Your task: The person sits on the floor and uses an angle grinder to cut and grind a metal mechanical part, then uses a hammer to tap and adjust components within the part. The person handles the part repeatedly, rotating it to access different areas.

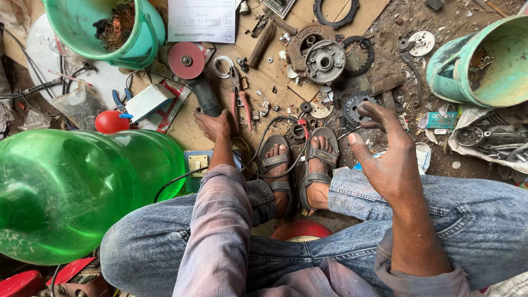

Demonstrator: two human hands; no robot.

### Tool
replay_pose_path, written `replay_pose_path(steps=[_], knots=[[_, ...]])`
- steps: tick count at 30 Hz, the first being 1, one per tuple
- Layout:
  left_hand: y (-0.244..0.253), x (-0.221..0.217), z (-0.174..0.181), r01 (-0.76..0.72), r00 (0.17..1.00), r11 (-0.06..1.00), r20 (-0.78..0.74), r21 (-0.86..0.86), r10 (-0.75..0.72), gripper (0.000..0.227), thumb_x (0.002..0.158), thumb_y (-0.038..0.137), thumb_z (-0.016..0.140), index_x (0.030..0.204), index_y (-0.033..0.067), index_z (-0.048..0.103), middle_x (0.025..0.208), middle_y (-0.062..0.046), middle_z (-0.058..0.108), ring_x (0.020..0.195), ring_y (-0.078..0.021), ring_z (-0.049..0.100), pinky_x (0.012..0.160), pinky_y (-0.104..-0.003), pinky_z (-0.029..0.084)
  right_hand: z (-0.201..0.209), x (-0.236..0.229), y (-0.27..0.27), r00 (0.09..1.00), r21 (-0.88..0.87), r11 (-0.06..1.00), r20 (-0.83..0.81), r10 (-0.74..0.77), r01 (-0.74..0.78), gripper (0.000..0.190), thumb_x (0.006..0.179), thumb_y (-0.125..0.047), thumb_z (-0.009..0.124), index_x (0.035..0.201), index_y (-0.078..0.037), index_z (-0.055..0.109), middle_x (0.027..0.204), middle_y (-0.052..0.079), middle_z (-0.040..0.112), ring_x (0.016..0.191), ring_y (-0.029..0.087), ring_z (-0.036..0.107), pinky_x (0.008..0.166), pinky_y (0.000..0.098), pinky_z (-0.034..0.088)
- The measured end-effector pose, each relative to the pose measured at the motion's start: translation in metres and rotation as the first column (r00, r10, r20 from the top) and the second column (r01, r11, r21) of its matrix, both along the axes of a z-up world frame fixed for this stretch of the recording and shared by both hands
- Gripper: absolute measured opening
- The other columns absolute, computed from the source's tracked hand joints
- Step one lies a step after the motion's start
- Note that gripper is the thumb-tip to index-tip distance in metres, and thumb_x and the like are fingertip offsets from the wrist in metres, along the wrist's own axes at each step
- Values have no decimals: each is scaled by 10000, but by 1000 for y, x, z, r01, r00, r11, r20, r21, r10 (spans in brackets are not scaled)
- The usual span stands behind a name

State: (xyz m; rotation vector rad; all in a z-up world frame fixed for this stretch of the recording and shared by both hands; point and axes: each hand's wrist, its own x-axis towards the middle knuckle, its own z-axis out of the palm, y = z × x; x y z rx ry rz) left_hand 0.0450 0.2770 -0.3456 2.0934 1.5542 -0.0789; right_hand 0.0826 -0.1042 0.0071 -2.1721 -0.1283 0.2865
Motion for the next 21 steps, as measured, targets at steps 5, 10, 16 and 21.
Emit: replay_pose_path(steps=[5,10,16,21], knots=[[-10,11,24,65,997,979,21,193,-71,1063,706,368,893,1471,45,231,1458,-221,390,1363,-421,408,1093,-573,334,2,-1,-1,1000,-16,1000,-13,-8,7,581,891,-99,749,1429,1,553,1359,187,663,1186,264,666,1014,429,514],[-40,31,36,501,802,759,107,415,-587,668,890,214,778,1438,135,405,1456,-153,465,1440,-383,459,1237,-513,367,6,-3,1,1000,10,1000,9,-17,17,567,893,-97,742,1422,-2,561,1352,180,668,1184,253,670,1020,414,524],[-45,87,19,532,783,817,239,223,-575,738,781,-44,701,1464,-47,423,1494,-302,426,1284,-510,476,1046,-521,452,6,-6,3,1000,-49,999,-5,-20,19,545,868,-93,746,1386,-9,599,1258,170,698,1112,237,686,1004,395,517],[-39,94,-24,506,790,799,197,325,-581,623,723,-118,705,1316,16,567,1397,-298,528,1247,-443,556,1046,-497,453,4,-3,5,1000,-51,999,23,7,-5,522,878,-113,751,1373,-24,611,1281,166,696,1130,238,681,1001,394,520]])
